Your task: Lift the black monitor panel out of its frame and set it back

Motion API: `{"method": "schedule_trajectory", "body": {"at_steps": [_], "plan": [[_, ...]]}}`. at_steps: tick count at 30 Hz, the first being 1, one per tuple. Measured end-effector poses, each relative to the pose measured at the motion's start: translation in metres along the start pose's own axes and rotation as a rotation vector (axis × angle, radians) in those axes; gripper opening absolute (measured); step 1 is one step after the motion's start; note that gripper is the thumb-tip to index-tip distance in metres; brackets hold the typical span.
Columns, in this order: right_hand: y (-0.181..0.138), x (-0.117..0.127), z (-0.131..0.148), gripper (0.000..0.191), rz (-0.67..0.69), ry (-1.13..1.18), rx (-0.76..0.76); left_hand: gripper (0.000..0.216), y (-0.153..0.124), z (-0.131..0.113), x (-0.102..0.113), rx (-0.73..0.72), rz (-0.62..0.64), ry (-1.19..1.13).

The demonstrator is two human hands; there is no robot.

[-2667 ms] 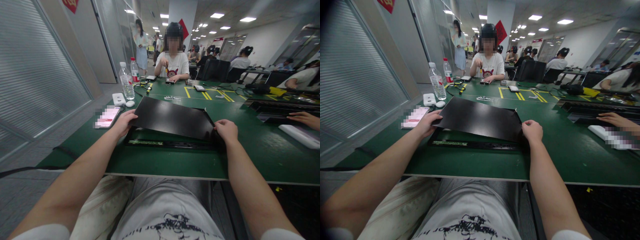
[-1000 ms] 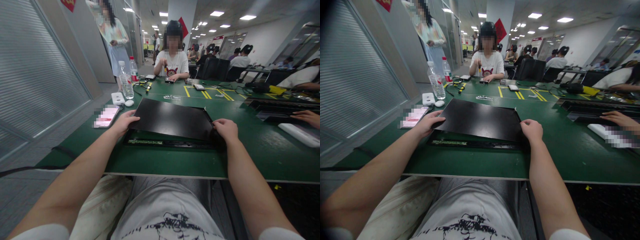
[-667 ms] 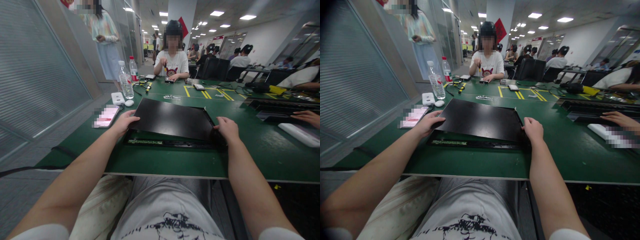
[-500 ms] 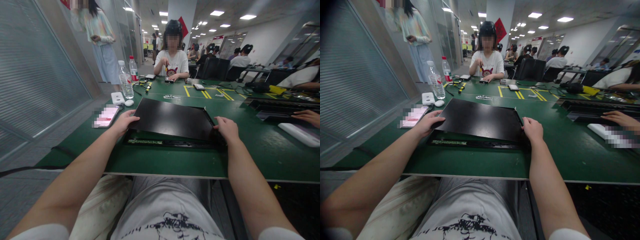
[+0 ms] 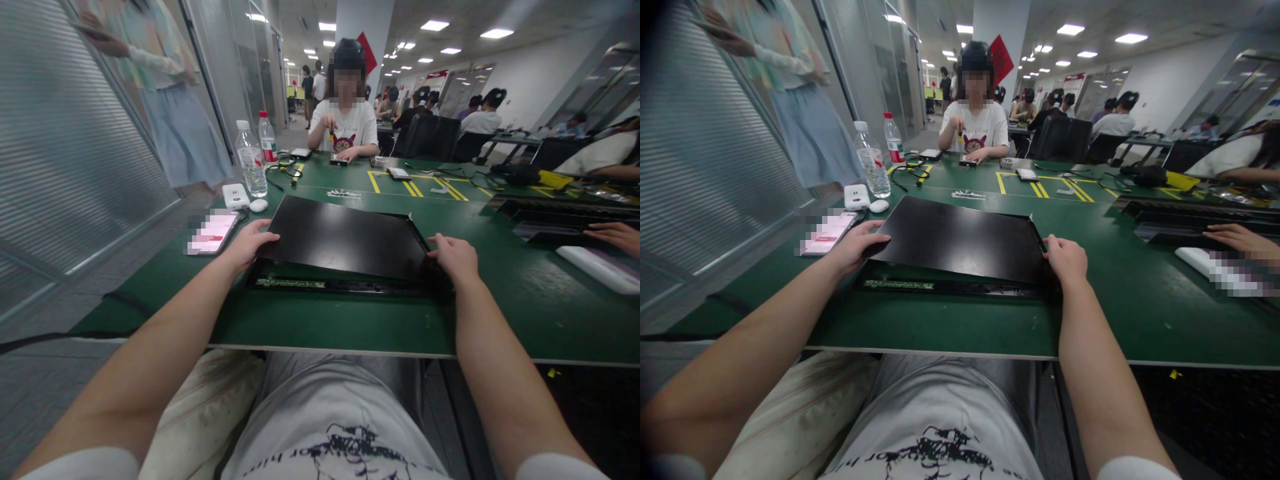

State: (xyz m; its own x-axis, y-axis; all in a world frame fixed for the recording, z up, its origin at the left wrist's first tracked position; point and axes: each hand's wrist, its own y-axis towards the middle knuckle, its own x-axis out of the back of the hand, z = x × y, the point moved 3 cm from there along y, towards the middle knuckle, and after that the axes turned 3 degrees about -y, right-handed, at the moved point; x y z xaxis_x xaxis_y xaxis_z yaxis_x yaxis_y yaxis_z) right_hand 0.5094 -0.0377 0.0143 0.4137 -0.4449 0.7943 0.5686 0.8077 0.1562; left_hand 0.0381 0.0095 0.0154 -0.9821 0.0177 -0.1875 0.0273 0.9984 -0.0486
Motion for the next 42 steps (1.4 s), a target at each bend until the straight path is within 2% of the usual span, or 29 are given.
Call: {"method": "schedule_trajectory", "body": {"at_steps": [6, 19, 27, 31, 38, 42], "plan": [[0.003, -0.002, -0.005, 0.045, -0.042, 0.074, -0.002, 0.051, 0.001, -0.001, -0.001, 0.019, 0.004, -0.03], [0.002, -0.005, -0.001, 0.031, -0.069, -0.052, 0.048, 0.056, 0.002, 0.0, -0.001, 0.033, -0.008, -0.025], [0.002, -0.006, -0.002, 0.033, -0.039, -0.082, 0.052, 0.054, -0.002, -0.003, -0.003, 0.029, -0.026, -0.022], [0.005, -0.009, -0.004, 0.033, -0.012, -0.04, 0.063, 0.055, -0.003, -0.004, -0.005, 0.043, -0.02, -0.011], [0.012, -0.015, -0.017, 0.033, 0.014, 0.18, -0.046, 0.044, 0.0, 0.0, -0.004, 0.083, -0.012, -0.007], [0.014, -0.017, -0.02, 0.032, 0.021, 0.237, -0.07, 0.047, 0.002, 0.002, -0.001, 0.088, -0.013, -0.003]]}}
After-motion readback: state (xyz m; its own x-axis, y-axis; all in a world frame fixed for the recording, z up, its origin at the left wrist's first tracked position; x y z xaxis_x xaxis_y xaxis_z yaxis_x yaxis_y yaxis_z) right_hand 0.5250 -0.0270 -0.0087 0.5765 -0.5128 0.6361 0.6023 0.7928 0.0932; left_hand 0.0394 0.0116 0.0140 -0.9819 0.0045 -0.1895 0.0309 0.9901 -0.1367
